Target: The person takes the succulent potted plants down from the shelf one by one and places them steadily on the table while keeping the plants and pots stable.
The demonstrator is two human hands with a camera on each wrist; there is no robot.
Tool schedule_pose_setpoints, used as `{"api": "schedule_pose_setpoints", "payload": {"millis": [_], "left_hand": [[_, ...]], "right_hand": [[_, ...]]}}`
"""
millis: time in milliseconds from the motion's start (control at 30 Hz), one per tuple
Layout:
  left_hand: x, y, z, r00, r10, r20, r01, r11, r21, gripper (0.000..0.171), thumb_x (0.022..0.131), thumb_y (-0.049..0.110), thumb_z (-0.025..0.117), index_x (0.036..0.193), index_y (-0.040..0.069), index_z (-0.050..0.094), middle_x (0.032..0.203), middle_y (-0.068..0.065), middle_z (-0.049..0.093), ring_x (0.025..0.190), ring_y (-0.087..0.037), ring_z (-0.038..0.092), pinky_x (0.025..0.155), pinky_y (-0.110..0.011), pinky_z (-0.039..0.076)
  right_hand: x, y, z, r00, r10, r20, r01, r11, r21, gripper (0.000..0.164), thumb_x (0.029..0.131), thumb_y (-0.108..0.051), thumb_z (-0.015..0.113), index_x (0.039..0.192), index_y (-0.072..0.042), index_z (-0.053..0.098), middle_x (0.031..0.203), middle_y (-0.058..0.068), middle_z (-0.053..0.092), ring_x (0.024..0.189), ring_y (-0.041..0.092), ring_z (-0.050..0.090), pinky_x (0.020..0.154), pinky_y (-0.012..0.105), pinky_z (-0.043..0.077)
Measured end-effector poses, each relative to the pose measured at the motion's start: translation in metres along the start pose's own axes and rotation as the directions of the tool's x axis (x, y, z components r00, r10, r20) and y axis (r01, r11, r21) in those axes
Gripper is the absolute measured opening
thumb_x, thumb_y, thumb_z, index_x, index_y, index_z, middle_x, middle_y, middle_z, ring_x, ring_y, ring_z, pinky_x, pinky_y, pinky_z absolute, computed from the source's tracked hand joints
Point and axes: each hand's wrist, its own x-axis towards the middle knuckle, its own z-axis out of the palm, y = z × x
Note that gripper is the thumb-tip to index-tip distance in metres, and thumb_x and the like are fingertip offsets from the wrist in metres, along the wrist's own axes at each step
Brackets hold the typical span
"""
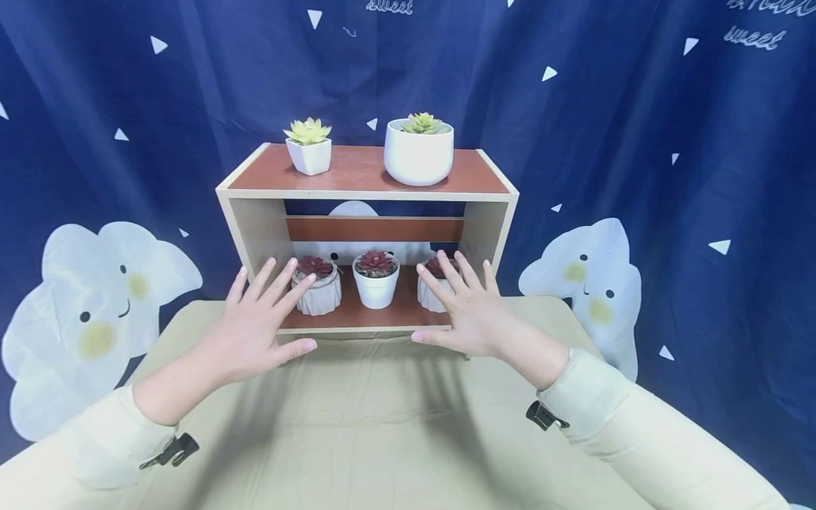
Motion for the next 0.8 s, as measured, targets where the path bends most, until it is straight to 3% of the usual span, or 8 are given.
{"api": "schedule_pose_setpoints", "payload": {"millis": [800], "left_hand": [[0.011, -0.001, -0.016, 0.999, 0.011, -0.039, -0.010, 0.999, 0.031, 0.094, 0.086, 0.078, 0.048, 0.160, 0.024, 0.027, 0.166, -0.012, 0.016, 0.152, -0.039, 0.007, 0.118, -0.063, 0.000]], "right_hand": [[0.004, 0.000, -0.022, 1.000, 0.002, -0.022, -0.002, 1.000, -0.023, 0.100, 0.087, -0.073, 0.053, 0.162, -0.025, 0.010, 0.168, 0.013, -0.002, 0.153, 0.037, -0.005, 0.113, 0.071, -0.002]]}}
